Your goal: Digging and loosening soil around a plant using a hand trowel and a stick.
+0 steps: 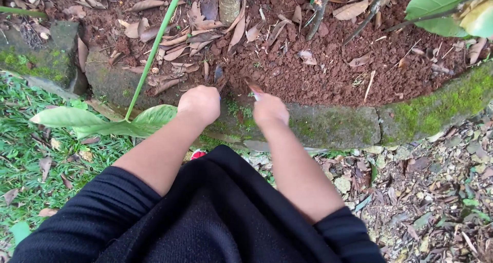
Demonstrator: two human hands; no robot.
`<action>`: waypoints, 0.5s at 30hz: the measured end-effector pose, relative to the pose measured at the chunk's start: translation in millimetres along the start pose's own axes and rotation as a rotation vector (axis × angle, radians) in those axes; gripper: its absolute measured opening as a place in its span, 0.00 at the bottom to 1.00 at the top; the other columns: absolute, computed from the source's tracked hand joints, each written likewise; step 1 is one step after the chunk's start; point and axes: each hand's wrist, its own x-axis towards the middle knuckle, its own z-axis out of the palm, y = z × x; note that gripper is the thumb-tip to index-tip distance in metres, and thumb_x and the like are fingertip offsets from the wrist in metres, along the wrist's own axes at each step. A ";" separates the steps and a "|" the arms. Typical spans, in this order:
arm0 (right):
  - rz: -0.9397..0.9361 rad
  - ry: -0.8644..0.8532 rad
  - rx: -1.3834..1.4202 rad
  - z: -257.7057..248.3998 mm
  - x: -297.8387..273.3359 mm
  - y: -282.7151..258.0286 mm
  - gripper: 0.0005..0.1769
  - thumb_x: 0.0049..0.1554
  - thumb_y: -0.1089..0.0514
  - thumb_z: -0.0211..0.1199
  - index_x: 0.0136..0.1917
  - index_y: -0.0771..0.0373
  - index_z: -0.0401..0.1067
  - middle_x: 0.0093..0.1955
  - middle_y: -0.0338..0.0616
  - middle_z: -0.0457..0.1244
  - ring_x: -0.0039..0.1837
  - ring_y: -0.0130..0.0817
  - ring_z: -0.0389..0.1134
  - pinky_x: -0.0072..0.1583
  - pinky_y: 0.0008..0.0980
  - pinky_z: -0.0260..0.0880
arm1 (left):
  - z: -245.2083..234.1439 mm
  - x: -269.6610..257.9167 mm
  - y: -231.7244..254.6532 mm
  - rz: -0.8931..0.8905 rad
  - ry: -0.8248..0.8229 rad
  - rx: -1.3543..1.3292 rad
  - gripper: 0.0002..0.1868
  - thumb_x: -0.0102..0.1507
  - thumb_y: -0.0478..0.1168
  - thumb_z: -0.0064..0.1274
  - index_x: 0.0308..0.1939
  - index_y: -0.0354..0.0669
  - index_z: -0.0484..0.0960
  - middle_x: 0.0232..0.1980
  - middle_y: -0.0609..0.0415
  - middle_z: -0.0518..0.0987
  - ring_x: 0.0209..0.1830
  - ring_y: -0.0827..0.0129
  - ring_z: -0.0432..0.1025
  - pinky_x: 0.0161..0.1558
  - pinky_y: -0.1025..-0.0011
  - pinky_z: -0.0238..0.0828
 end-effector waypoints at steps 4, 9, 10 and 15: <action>0.012 0.094 0.239 5.3 24.0 57.0 0.18 0.65 0.53 0.57 0.54 0.69 0.80 0.48 0.60 0.72 0.58 0.54 0.75 0.64 0.58 0.72 | 5.2 1.1 -14.9 -0.050 0.032 -0.039 0.13 0.61 0.32 0.47 0.34 0.33 0.88 0.35 0.34 0.85 0.43 0.42 0.82 0.46 0.46 0.80; -0.066 0.140 0.150 -25.8 -4.3 62.1 0.19 0.61 0.49 0.55 0.53 0.60 0.82 0.54 0.62 0.71 0.67 0.60 0.69 0.66 0.61 0.69 | 4.3 -1.4 -7.2 -0.072 0.038 -0.082 0.13 0.61 0.31 0.47 0.37 0.32 0.89 0.37 0.34 0.85 0.43 0.42 0.82 0.47 0.49 0.80; -0.065 0.139 0.145 -24.8 -15.3 49.7 0.19 0.61 0.49 0.55 0.53 0.60 0.82 0.54 0.62 0.71 0.67 0.60 0.69 0.66 0.61 0.69 | 5.5 -0.1 -7.0 -0.072 0.037 -0.087 0.13 0.61 0.31 0.47 0.37 0.32 0.89 0.37 0.34 0.85 0.43 0.42 0.82 0.47 0.49 0.80; -0.083 -0.057 -0.165 4.0 -37.3 -4.8 0.23 0.64 0.56 0.46 0.61 0.67 0.78 0.56 0.64 0.71 0.63 0.59 0.72 0.62 0.61 0.72 | 10.5 -3.4 -3.2 -0.102 0.025 -0.106 0.13 0.60 0.31 0.46 0.35 0.33 0.88 0.37 0.35 0.85 0.43 0.42 0.82 0.46 0.47 0.80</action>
